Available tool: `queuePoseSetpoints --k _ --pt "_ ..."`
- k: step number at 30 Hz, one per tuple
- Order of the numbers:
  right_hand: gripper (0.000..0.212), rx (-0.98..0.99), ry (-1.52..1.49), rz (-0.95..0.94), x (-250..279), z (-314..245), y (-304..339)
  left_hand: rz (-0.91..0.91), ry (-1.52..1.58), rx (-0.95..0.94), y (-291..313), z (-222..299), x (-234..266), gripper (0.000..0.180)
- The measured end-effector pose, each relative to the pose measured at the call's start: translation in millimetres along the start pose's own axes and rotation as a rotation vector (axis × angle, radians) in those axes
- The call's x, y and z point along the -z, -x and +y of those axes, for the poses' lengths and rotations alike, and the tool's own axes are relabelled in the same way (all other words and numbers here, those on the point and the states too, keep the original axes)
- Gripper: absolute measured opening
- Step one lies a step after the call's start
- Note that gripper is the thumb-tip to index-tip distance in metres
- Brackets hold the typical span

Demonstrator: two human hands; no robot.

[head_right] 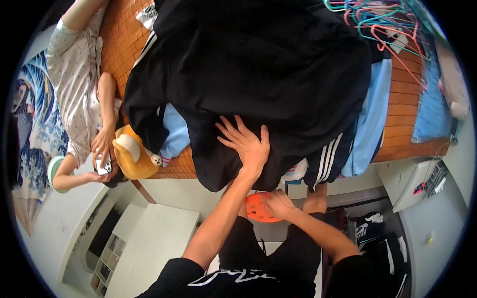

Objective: The person picks up a black jacket and a black sweatshirt from a bed, places them onto hangers, and then hangs them inside a closet.

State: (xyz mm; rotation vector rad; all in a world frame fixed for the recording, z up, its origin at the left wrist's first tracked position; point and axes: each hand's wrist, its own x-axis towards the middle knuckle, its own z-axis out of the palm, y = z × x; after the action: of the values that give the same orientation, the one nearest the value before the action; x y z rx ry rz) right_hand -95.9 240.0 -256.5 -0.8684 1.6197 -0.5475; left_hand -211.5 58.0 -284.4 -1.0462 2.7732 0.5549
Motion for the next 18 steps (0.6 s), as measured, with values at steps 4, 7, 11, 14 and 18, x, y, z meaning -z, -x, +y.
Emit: queuePoseSetpoints --k 4,7,11,14,18 --pt "0.044 -0.298 0.315 0.116 -86.9 33.5 -15.9 0.085 0.02 -0.011 0.9 4.6 -0.9 0.077" --pt "0.053 -0.454 -0.01 -0.449 -93.4 53.0 -20.2 0.146 -0.037 0.001 -3.1 5.3 -8.8 0.074" --pt "0.051 -0.369 -0.099 -0.434 -72.4 81.8 -8.0 0.177 -0.09 -0.005 -1.5 11.5 -14.6 0.07" --pt "0.054 -0.384 -0.117 -0.671 -43.5 108.5 -14.7 0.235 -0.084 -0.008 -1.8 9.1 -19.9 0.068" --pt "0.056 -0.226 -0.249 -0.7 -51.3 161.7 -12.9 0.293 -0.019 -0.04 -6.8 12.3 -16.8 0.066"
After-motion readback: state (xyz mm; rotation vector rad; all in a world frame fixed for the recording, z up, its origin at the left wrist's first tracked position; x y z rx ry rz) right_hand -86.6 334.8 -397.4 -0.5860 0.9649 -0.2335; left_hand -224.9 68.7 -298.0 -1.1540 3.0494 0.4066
